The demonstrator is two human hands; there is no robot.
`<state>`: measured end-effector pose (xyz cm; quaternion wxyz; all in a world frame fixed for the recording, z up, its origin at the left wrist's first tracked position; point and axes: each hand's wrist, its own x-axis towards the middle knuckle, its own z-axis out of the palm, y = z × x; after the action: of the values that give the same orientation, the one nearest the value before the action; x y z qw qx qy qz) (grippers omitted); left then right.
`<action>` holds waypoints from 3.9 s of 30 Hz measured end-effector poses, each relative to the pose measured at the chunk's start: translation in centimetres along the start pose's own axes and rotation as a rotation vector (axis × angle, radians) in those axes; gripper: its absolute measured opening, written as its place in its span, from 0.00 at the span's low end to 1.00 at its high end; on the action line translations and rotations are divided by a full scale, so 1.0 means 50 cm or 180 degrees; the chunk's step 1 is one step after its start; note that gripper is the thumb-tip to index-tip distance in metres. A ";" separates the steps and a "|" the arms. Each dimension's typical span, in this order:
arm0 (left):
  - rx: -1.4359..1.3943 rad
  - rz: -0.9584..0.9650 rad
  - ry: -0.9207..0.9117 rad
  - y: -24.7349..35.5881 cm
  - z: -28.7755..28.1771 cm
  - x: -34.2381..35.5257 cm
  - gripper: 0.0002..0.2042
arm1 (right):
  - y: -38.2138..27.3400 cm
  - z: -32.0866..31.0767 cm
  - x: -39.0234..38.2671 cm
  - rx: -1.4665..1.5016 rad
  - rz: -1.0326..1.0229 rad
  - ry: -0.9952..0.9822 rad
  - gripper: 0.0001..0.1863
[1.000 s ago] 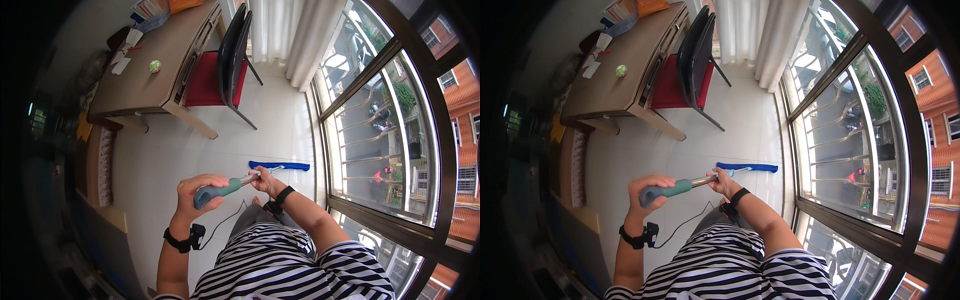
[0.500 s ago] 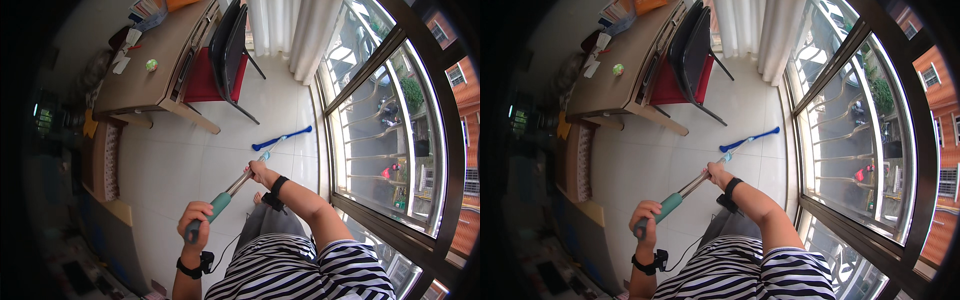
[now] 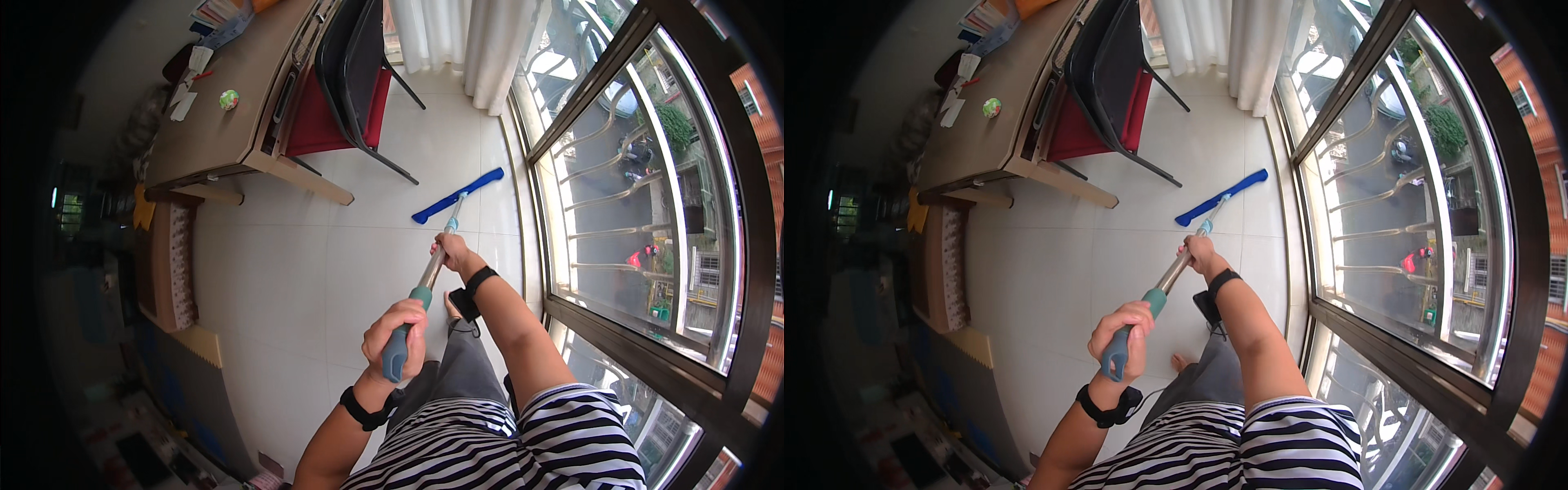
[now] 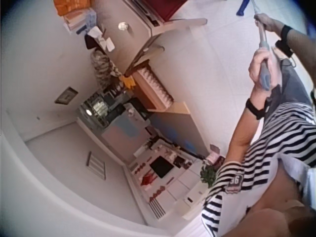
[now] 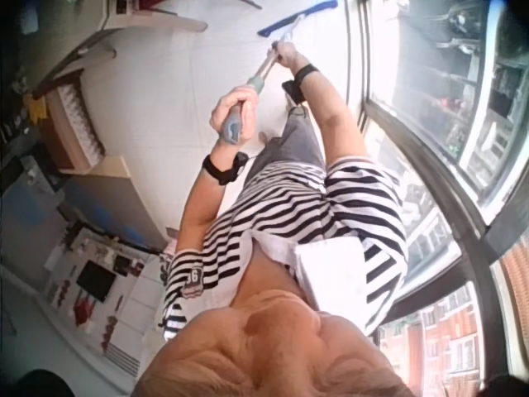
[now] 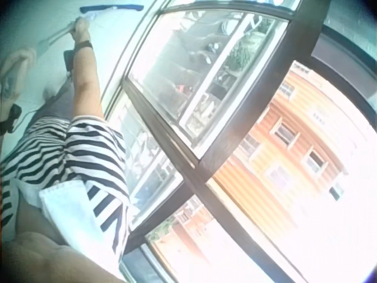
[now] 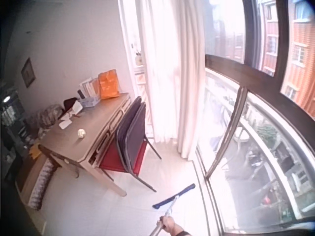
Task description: The person mops the tiled floor with a blue flat mop, moving around a sofa, a small playhouse, and a dining table. They clean under furniture and along the window, maintaining a steady back-and-forth motion throughout the room.
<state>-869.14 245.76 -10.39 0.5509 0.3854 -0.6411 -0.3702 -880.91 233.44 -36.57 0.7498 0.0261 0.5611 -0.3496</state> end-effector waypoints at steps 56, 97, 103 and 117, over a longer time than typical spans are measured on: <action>-0.0628 -0.0583 -0.0502 0.129 -0.189 -0.460 0.07 | 0.446 -0.240 -0.190 0.0835 0.0409 0.0705 0.12; 0.1384 -0.0972 0.1662 0.699 -0.635 -1.248 0.15 | 1.440 0.263 -0.651 -0.3180 0.1091 -0.0984 0.16; 0.1378 -0.0700 0.0747 0.621 -0.554 -1.115 0.15 | 1.215 0.186 -0.566 -0.3216 0.0337 -0.0449 0.14; 0.0684 -0.0406 -0.0065 0.376 -0.219 -0.837 0.11 | 0.710 -0.181 -0.366 -0.1550 -0.0228 0.0461 0.11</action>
<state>-855.91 291.01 -9.79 0.4752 0.4784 -0.6568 -0.3375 -871.01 273.20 -36.72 0.6791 -0.1502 0.6815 -0.2277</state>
